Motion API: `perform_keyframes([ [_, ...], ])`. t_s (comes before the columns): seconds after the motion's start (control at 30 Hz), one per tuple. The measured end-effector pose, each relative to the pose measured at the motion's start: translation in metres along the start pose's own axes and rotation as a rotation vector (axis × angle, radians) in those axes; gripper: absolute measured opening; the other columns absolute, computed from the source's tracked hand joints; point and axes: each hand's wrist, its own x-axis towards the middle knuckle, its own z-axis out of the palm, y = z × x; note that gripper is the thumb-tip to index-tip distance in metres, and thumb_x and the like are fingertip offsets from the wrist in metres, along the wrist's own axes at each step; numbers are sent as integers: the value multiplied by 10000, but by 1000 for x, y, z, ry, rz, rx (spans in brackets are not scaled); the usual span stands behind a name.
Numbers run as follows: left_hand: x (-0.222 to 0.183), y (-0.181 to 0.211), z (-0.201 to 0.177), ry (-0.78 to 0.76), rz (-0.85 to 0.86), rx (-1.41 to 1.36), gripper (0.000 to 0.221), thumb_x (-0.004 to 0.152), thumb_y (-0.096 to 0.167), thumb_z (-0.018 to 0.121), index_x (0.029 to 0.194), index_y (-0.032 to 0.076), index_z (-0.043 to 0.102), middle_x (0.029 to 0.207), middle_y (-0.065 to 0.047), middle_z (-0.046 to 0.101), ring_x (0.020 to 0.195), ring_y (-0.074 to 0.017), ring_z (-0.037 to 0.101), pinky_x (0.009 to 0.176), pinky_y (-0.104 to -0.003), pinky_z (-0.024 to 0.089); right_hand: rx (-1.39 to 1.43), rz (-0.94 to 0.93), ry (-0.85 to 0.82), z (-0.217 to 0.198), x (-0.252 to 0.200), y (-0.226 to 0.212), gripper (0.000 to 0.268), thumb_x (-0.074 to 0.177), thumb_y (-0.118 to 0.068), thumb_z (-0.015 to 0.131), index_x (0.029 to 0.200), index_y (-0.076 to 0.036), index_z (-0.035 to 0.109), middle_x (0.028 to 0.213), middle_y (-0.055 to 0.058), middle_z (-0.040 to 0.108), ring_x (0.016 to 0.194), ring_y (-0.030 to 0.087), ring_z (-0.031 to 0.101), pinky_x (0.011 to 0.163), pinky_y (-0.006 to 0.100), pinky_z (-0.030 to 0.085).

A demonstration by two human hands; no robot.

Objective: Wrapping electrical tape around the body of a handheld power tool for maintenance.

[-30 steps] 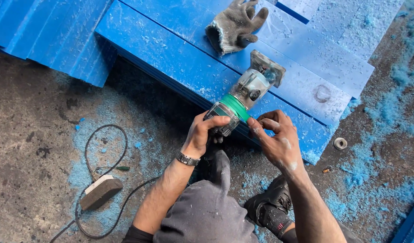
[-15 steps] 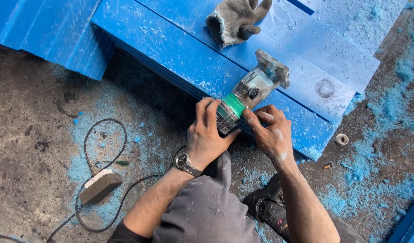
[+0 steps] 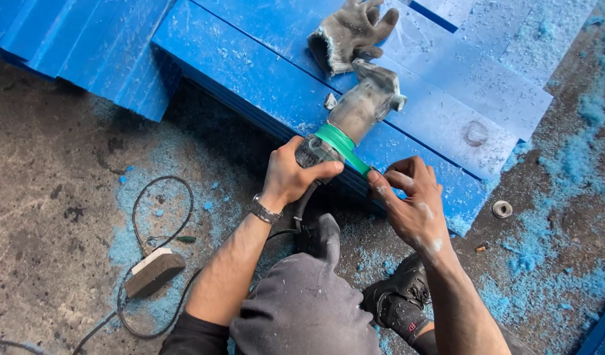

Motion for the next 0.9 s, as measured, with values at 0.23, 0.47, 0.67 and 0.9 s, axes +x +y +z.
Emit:
perform_keyframes([
  [0.23,-6,-48,31,-490,-528,-971,441,861,459,713,916,21,717,682,-32,670,496,-112,580,445,-247,430,110,193,7,15,18,14,489,851,-539,771,919,-63,688,904,22,716,1004,225,615,852,396,481],
  [0.47,-18,-14,36,-414,-497,-1073,497,881,495,690,988,10,700,723,-80,714,541,-121,615,494,-233,469,43,101,63,22,17,25,411,870,-461,800,842,-51,774,935,51,684,950,239,612,844,393,444],
  [0.67,-19,36,11,-276,-417,-420,652,769,462,819,1147,-21,599,883,-109,694,657,-189,679,542,-318,558,50,96,114,28,16,35,432,861,-486,804,879,-60,733,909,15,711,970,200,603,904,411,358],
  [0.9,-24,50,22,-44,150,611,896,690,433,881,1293,-62,441,1115,-236,609,903,-408,684,707,-494,559,-14,78,128,33,13,24,417,910,-487,769,834,-77,774,968,30,678,981,221,574,922,420,324],
])
